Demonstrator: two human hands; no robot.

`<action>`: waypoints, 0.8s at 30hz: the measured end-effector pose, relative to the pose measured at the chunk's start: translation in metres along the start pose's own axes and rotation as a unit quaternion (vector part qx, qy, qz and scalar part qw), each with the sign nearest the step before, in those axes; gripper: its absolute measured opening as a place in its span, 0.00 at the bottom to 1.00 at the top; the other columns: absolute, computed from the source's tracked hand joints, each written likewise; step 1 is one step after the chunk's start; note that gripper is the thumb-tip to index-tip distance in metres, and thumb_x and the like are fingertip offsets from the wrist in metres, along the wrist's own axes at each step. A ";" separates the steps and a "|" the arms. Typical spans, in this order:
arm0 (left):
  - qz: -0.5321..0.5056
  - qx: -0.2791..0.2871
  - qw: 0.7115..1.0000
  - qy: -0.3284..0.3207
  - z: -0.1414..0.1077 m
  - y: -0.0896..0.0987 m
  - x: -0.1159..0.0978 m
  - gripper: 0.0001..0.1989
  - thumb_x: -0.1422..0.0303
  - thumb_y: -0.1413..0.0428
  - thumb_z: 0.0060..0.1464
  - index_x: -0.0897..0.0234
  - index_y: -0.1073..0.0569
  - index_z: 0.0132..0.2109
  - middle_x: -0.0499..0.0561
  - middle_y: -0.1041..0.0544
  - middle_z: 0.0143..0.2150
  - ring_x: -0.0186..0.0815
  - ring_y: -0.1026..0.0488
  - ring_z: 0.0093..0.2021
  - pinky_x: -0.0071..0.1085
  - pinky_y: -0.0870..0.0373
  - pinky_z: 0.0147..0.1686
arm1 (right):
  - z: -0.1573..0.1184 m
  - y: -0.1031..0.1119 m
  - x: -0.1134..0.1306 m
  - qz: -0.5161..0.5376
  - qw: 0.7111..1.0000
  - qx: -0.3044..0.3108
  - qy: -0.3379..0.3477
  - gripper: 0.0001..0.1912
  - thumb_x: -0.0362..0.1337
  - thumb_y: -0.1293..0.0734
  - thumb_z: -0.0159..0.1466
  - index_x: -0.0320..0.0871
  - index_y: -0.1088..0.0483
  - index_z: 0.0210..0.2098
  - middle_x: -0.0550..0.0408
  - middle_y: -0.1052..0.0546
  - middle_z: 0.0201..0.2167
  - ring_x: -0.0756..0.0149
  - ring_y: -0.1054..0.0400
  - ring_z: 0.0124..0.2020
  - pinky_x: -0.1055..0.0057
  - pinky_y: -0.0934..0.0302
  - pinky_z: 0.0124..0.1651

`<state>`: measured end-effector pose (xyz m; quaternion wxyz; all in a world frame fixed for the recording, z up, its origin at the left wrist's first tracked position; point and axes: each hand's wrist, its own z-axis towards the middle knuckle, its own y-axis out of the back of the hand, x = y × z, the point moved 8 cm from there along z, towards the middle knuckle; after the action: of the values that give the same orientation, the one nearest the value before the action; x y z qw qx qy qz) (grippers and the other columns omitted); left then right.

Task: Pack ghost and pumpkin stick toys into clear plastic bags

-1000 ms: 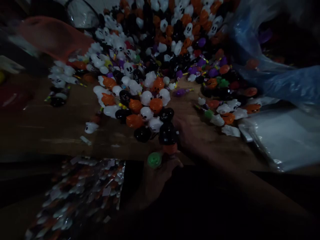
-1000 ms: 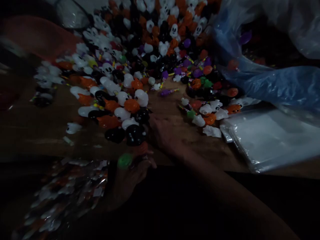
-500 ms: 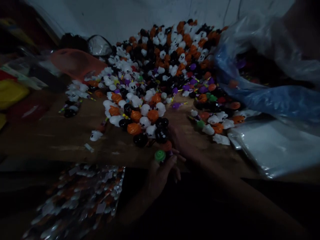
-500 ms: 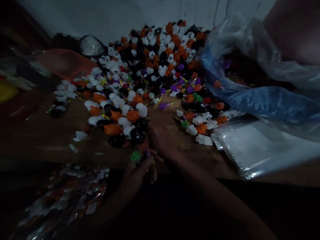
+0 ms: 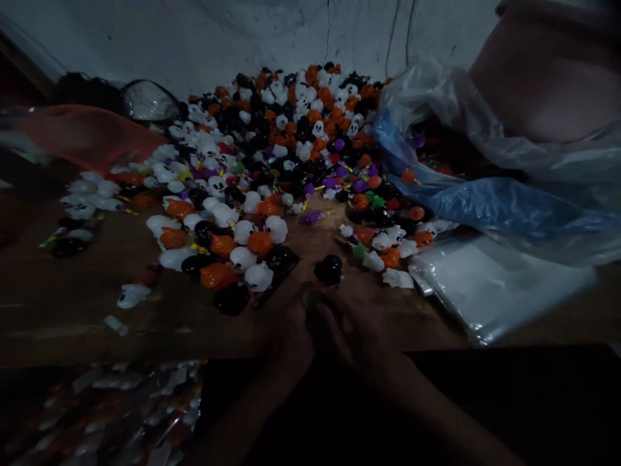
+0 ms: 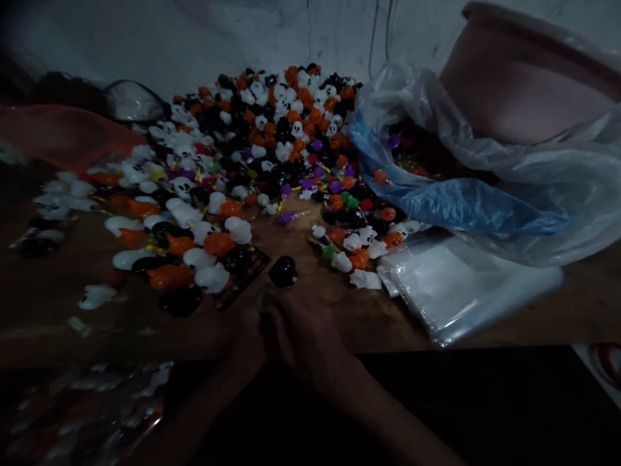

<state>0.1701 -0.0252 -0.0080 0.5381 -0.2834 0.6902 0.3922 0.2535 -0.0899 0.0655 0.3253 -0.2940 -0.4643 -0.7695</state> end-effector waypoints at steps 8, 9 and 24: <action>0.239 -0.001 0.962 -0.133 0.012 0.000 -0.014 0.18 0.74 0.56 0.58 0.68 0.31 0.53 0.60 0.26 0.52 0.43 0.31 0.54 0.41 0.37 0.56 | 0.005 0.010 -0.017 -0.024 0.999 -0.029 -0.011 0.17 0.28 0.37 0.63 0.45 0.33 0.51 0.51 0.23 0.44 0.62 0.27 0.42 0.68 0.31 0.42; 0.276 0.007 0.951 -0.137 0.013 -0.004 -0.013 0.19 0.75 0.57 0.58 0.69 0.32 0.54 0.60 0.26 0.53 0.42 0.30 0.53 0.39 0.35 0.55 | 0.004 0.011 -0.018 -0.038 0.999 -0.028 -0.014 0.17 0.28 0.37 0.63 0.45 0.34 0.51 0.50 0.23 0.45 0.62 0.27 0.44 0.68 0.31 0.42; 0.567 -0.001 0.822 -0.051 0.017 -0.018 -0.033 0.18 0.75 0.58 0.59 0.59 0.36 0.55 0.56 0.29 0.52 0.42 0.24 0.31 0.37 0.30 0.27 | -0.002 0.029 -0.027 -0.130 0.989 -0.041 -0.059 0.04 0.29 0.36 0.58 0.42 0.33 0.34 0.55 0.28 0.28 0.68 0.34 0.29 0.73 0.39 0.32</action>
<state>0.2023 -0.0214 0.0178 0.2551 0.1774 0.7006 0.6424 0.2921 -0.0964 0.0596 0.1821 -0.2886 -0.4851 -0.8051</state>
